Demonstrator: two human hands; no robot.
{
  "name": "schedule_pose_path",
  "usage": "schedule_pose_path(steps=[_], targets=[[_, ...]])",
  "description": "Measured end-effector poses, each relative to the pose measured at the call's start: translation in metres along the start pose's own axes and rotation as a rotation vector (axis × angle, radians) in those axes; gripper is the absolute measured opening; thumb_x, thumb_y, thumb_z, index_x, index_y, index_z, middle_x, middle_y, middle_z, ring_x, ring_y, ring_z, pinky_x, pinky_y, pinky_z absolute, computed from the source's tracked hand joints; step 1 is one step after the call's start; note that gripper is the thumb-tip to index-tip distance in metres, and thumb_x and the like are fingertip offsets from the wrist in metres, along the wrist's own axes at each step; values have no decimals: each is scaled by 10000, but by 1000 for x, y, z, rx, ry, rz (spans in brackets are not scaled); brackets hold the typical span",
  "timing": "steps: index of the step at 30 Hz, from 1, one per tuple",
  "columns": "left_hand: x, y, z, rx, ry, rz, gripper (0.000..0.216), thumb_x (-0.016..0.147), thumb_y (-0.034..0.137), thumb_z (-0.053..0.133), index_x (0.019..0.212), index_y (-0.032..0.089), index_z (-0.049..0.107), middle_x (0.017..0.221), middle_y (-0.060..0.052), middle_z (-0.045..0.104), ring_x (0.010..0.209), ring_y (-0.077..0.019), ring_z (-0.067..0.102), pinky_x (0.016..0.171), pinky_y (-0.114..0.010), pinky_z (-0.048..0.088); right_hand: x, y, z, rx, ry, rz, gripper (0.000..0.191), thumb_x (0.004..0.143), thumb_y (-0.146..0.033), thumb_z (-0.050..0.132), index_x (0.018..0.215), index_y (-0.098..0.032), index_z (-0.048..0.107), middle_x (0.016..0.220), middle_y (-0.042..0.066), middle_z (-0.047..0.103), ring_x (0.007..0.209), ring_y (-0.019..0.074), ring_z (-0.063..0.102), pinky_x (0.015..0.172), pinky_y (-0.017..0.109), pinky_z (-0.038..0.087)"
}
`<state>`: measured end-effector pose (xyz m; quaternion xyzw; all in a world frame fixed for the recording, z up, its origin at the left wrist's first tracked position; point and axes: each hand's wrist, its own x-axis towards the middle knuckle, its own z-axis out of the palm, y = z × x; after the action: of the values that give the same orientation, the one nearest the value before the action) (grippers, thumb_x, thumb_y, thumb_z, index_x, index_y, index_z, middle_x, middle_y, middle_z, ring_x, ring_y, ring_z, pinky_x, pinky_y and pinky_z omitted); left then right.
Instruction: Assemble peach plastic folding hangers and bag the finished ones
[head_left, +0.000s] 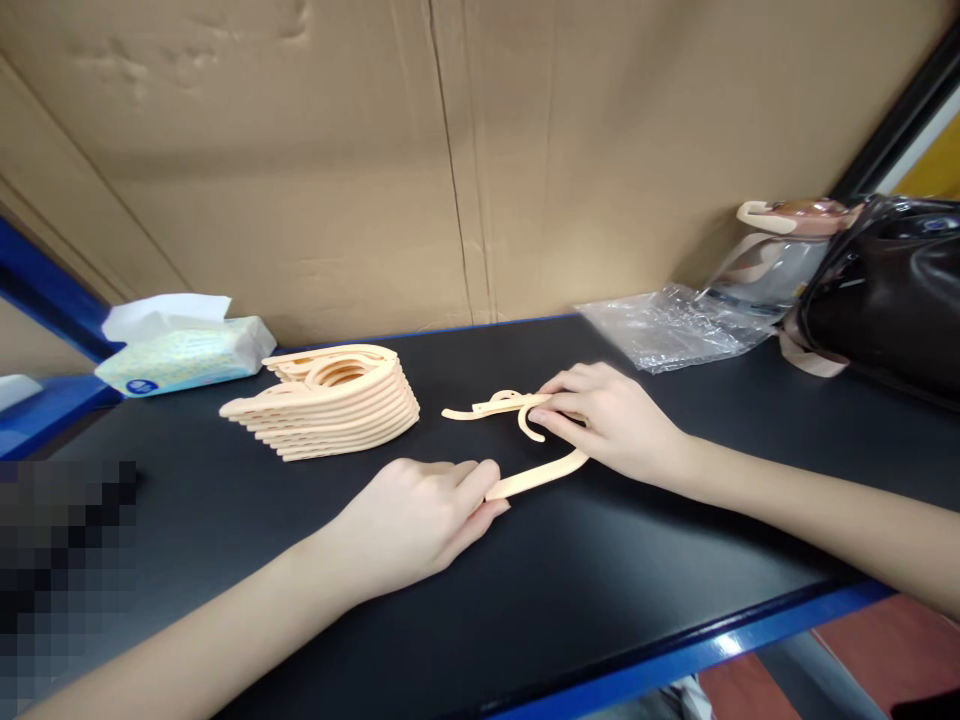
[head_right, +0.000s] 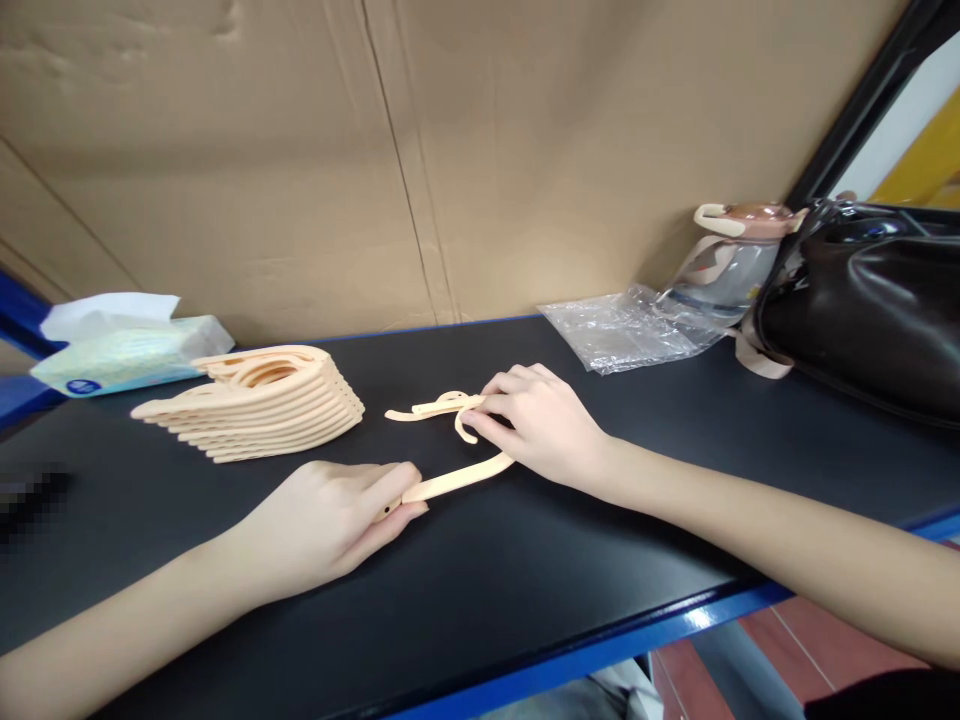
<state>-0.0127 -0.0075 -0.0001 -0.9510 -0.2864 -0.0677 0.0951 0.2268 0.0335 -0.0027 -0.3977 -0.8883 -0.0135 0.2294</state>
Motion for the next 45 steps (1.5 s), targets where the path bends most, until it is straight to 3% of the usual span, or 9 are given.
schedule_pose_path(steps=[6, 15, 20, 25, 28, 34, 40, 45], targets=[[-1, -4, -1, -60, 20, 16, 120, 916, 192, 381, 860, 184, 487, 677, 20, 544, 584, -136, 538, 509, -243, 343, -1, -1, 2, -39, 2, -10, 232, 953, -277, 496, 953, -217, 720, 959, 36, 652, 877, 178, 557, 816, 329, 392], [0, -7, -1, -115, 32, 42, 156, 806, 118, 380, 845, 166, 523, 743, -32, 529, 695, -183, 456, 559, -279, 371, 2, 8, 7, -74, -6, 8, 212, 931, -225, 508, 1002, -200, 706, 955, 47, 637, 828, 183, 567, 770, 334, 450], [3, -7, -5, -127, 35, 86, 183, 835, 110, 382, 861, 150, 558, 891, -74, 583, 806, -207, 494, 718, -335, 425, 3, 12, 9, -73, -23, 30, 245, 905, -144, 514, 1079, -207, 676, 968, 44, 626, 871, 189, 573, 783, 331, 464], [3, -9, -6, -57, 99, 132, 233, 869, 103, 405, 1005, 161, 585, 1123, -89, 599, 1028, -236, 506, 919, -394, 399, 3, 13, 9, -78, -28, 50, 268, 895, -129, 508, 1094, -217, 663, 979, 46, 613, 881, 185, 580, 771, 319, 473], [2, -10, -3, 33, 124, 117, 299, 876, 64, 400, 1075, 182, 589, 1166, -88, 601, 1068, -241, 518, 868, -377, 425, 4, 14, 10, -96, -18, 60, 262, 893, -131, 505, 1076, -225, 667, 980, 43, 608, 874, 185, 584, 750, 315, 472], [0, -11, 4, 83, 143, 55, 365, 858, -1, 370, 1055, 208, 595, 1113, -74, 603, 897, -199, 595, 707, -306, 469, 4, 17, 11, -109, -21, 71, 258, 906, -146, 490, 1091, -222, 653, 990, 42, 600, 867, 183, 587, 754, 312, 469], [-1, -11, 3, -43, 67, -30, 350, 859, 39, 339, 1071, 206, 561, 1406, -116, 397, 1061, -238, 568, 776, -344, 520, 4, 18, 10, -108, -22, 107, 264, 914, -183, 494, 1140, -223, 625, 1002, 43, 590, 853, 183, 587, 748, 307, 467], [0, -7, 0, -211, 87, -19, 191, 861, 148, 409, 992, 181, 543, 1364, -132, 455, 1054, -225, 588, 842, -346, 507, 4, 15, 10, -91, -24, 127, 279, 909, -199, 508, 1165, -242, 609, 1026, 37, 585, 845, 182, 587, 760, 310, 457]])
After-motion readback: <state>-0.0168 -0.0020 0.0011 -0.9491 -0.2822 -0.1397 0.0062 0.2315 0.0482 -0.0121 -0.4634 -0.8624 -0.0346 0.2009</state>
